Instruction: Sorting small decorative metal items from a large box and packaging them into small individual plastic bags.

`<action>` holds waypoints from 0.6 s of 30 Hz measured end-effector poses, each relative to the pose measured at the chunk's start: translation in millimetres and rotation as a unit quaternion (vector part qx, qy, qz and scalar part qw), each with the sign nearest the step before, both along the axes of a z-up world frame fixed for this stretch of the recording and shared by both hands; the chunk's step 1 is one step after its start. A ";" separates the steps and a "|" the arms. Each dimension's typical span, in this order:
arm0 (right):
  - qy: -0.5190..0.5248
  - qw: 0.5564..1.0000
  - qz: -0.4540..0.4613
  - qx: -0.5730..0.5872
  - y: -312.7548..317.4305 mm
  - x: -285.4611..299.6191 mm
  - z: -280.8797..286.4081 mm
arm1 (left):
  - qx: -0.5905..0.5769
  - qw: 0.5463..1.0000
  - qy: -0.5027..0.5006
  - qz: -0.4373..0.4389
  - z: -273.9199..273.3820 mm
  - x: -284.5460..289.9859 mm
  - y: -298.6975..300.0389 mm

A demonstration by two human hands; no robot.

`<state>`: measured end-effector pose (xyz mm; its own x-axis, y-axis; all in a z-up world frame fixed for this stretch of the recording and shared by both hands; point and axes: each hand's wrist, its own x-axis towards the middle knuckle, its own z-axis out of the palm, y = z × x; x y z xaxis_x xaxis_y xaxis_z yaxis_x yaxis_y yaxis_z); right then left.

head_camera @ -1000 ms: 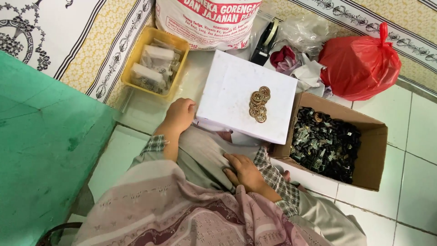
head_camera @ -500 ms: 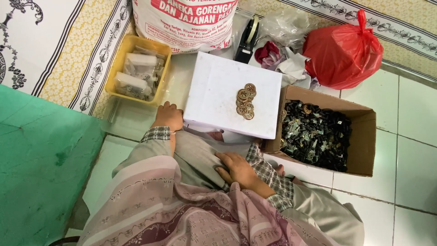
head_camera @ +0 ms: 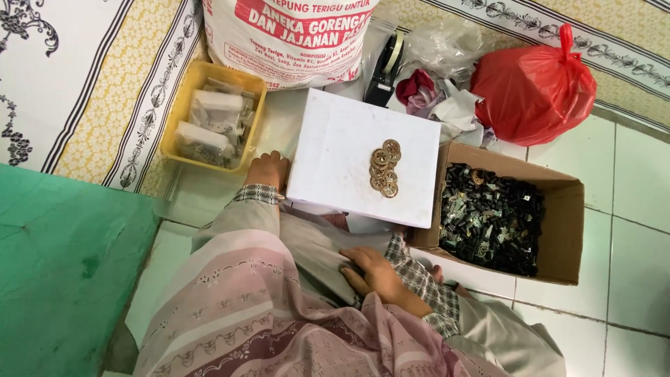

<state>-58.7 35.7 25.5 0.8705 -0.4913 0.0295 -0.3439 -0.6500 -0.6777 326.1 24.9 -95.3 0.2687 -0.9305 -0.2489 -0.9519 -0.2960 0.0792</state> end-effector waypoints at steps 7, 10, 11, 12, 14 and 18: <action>-0.007 1.000 0.003 0.010 -7.6 17.3 5.1 | -0.063 0.998 0.025 0.002 20.3 -4.0 -15.7; 0.056 0.997 0.027 0.046 -9.7 20.8 20.4 | 0.203 0.976 0.080 -0.004 77.5 -0.2 -28.5; 0.049 0.997 0.024 0.048 -10.2 20.8 21.7 | 0.165 0.983 0.075 0.003 73.2 0.0 -26.4; 0.041 0.998 0.018 0.051 -8.7 20.3 22.8 | 0.128 0.989 0.069 0.007 69.2 -0.4 -24.6; 0.042 0.997 0.022 0.054 -9.5 21.0 25.9 | 0.113 0.987 0.111 0.036 82.7 2.2 -15.7; -0.019 0.999 0.015 0.035 -12.0 16.4 5.9 | -0.034 0.988 0.129 0.081 15.6 16.2 1.7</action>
<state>-42.3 23.7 31.5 0.8839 -0.4667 0.0301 -0.2972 -0.6102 -0.7344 342.3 26.6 -79.7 0.3508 -0.8976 -0.2668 -0.8386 -0.4279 0.3371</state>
